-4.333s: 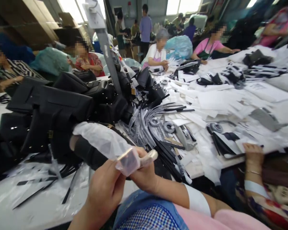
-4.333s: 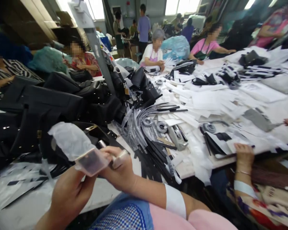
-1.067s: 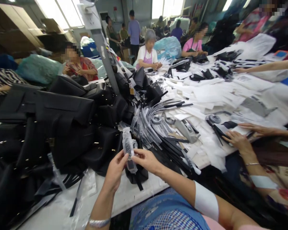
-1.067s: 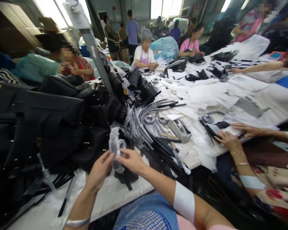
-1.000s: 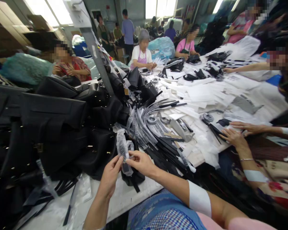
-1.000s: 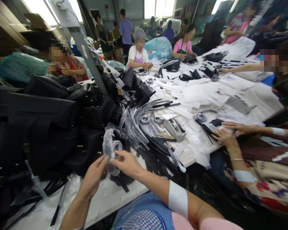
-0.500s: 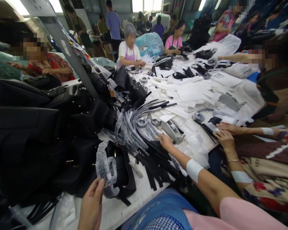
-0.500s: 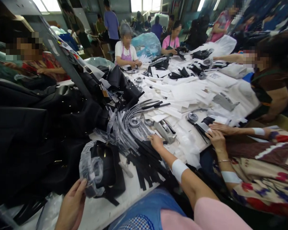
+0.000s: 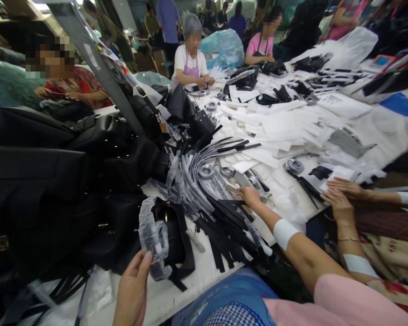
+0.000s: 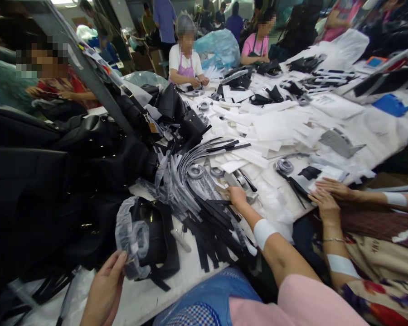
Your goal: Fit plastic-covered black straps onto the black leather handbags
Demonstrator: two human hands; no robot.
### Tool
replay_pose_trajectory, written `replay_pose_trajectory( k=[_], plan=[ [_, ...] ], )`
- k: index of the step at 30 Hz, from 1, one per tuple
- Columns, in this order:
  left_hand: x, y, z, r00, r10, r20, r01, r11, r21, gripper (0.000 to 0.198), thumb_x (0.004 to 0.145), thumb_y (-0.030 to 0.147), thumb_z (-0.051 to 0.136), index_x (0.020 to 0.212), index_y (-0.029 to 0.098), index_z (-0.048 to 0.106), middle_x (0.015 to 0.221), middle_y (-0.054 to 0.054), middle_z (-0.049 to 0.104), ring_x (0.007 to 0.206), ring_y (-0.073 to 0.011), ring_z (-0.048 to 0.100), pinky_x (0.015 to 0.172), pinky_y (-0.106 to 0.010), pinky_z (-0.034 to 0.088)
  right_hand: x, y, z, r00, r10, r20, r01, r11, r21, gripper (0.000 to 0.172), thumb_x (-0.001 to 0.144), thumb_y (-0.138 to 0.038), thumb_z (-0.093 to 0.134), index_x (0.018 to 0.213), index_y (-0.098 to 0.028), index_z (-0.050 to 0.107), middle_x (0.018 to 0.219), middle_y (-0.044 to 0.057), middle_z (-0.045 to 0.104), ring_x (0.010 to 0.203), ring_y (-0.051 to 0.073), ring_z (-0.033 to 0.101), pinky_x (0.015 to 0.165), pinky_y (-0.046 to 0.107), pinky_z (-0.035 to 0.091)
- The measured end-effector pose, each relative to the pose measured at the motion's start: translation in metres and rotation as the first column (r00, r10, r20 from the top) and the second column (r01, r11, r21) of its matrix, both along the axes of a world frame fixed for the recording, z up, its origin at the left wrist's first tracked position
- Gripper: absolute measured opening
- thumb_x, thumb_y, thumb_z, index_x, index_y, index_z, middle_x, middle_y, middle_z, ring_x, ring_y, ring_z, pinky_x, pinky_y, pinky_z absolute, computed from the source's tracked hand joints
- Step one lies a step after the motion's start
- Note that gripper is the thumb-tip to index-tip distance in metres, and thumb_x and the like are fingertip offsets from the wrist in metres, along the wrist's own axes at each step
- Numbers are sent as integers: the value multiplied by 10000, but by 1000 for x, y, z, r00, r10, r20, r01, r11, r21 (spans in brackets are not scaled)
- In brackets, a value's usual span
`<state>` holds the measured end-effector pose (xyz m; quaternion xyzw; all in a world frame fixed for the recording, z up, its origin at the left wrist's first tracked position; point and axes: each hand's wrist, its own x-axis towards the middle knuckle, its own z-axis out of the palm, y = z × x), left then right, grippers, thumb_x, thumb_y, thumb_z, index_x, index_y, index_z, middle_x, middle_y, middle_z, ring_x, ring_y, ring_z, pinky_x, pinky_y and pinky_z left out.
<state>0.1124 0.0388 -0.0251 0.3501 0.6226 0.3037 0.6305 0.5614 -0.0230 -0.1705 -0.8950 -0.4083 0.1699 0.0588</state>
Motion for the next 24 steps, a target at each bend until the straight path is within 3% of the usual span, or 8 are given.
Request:
replay_pose_trajectory(
  k=[4,11,18,24],
  plan=[
    [0,1,1,1000,-28,7,28,999,21,566,702,494,758,1173,199,652,1019,-22,731,1080,-213,623,1074,-352,382,2,3,6,999,12,-44,-10,999,53,257,890,-362,558,932,-198,751,865,86,733,856,252,656,712,296,456],
    [-3,0,3,996,-76,36,74,996,51,605,700,484,759,1200,165,636,1013,-50,737,1059,-231,639,1003,-348,452,-10,10,10,991,48,-124,-25,983,184,348,878,-253,569,1204,-168,656,979,95,743,907,229,673,778,278,479],
    [-8,-2,5,992,-85,91,77,993,91,584,728,465,741,1207,152,629,1027,-75,739,1119,-245,619,971,-336,471,-21,11,33,991,-23,-136,67,942,329,314,919,-352,486,1062,-211,727,1010,62,741,951,224,663,792,285,473],
    [-10,-5,3,986,-98,138,81,989,123,624,705,470,753,1215,133,629,1003,-98,741,936,-241,685,891,-352,503,-29,16,47,982,-114,-152,160,929,334,285,865,-382,544,900,-195,756,857,66,751,824,225,670,675,270,442]
  ],
)
